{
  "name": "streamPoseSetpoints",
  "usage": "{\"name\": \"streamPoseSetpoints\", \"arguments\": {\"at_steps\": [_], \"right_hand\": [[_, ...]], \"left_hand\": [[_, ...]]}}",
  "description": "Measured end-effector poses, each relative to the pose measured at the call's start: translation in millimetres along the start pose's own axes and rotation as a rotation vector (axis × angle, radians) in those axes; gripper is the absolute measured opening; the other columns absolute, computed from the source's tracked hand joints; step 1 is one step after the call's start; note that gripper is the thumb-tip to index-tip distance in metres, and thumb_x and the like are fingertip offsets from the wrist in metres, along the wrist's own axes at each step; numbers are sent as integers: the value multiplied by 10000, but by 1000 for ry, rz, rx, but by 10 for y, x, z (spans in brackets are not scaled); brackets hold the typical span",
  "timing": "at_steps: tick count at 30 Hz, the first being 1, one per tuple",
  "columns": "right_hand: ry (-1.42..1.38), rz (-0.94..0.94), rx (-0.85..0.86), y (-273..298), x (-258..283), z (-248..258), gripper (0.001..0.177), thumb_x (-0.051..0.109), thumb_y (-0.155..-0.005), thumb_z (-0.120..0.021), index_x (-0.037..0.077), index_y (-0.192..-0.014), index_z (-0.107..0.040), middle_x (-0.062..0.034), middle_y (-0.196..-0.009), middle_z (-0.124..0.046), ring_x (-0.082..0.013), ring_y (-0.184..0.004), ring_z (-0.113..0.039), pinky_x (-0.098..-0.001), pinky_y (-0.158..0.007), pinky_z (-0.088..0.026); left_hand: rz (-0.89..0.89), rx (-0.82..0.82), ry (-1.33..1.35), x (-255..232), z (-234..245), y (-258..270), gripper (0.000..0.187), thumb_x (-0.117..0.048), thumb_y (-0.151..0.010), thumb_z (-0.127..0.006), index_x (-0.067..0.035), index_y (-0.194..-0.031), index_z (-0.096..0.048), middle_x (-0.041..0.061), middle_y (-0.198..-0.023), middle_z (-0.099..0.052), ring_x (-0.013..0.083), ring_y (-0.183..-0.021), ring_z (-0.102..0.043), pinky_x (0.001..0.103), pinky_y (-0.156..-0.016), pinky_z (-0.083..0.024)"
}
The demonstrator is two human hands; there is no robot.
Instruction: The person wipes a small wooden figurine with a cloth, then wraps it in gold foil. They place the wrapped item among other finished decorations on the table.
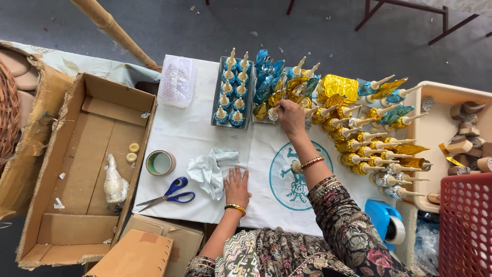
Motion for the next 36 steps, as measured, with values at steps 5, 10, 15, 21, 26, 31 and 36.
{"name": "streamPoseSetpoints", "arguments": {"at_steps": [5,10,15,21,26,31,36], "right_hand": [[-15,-21,20,31,-24,-32,117,146,-872,-747,70,-961,-738,-126,-927,-736,-325,-863,-707,-427,-766,-545],[-18,-14,14,49,-105,-82,136,143,-873,-757,72,-982,-717,-126,-927,-732,-336,-881,-702,-436,-766,-543],[-19,18,-24,99,86,159,283,124,-857,-747,65,-1131,-706,-124,-981,-730,-295,-828,-716,-411,-761,-554],[-96,-122,-126,679,-6,785,157,145,-945,-723,88,-1087,-756,-86,-977,-764,-201,-781,-738,-324,-745,-591],[-107,-183,-207,1252,-396,1209,156,129,-918,-732,61,-1056,-758,-107,-980,-763,-208,-801,-741,-319,-742,-586],[-46,-389,-268,1769,-569,1584,109,92,-926,-737,53,-1018,-781,-117,-920,-761,-222,-767,-738,-318,-720,-571],[-126,-333,-276,2082,-796,1808,136,34,-920,-675,53,-1020,-765,-105,-960,-766,-204,-784,-743,-304,-712,-575]], "left_hand": [[-4,3,-6,-5,18,2,996,-356,-736,-877,-209,-1558,-336,126,-1640,-231,352,-1525,-174,580,-1203,-246],[-13,7,-6,-1,20,-10,1002,-358,-741,-874,-206,-1565,-326,128,-1639,-235,360,-1528,-177,582,-1203,-244],[3,22,2,-3,44,14,983,-354,-758,-861,-209,-1566,-319,129,-1645,-227,357,-1531,-166,572,-1205,-237],[19,14,18,-15,66,15,967,-358,-762,-856,-226,-1564,-333,110,-1651,-239,348,-1538,-167,569,-1214,-225],[23,6,8,-3,58,-35,952,-338,-750,-862,-238,-1547,-351,110,-1649,-234,352,-1530,-175,571,-1209,-231],[-19,-66,8,97,-45,64,885,-305,-718,-870,-210,-1486,-441,155,-1608,-309,371,-1489,-251,575,-1161,-275],[-333,-212,213,545,-575,542,205,-52,-810,-707,-167,-981,-708,74,-1085,-654,304,-1083,-613,411,-984,-507]]}}
Point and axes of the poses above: each hand's wrist, its own y-axis away from the middle knuckle, its own z-axis out of the back of the hand, x = y × z, the point moved 1 cm from there along -y, towards the middle knuckle
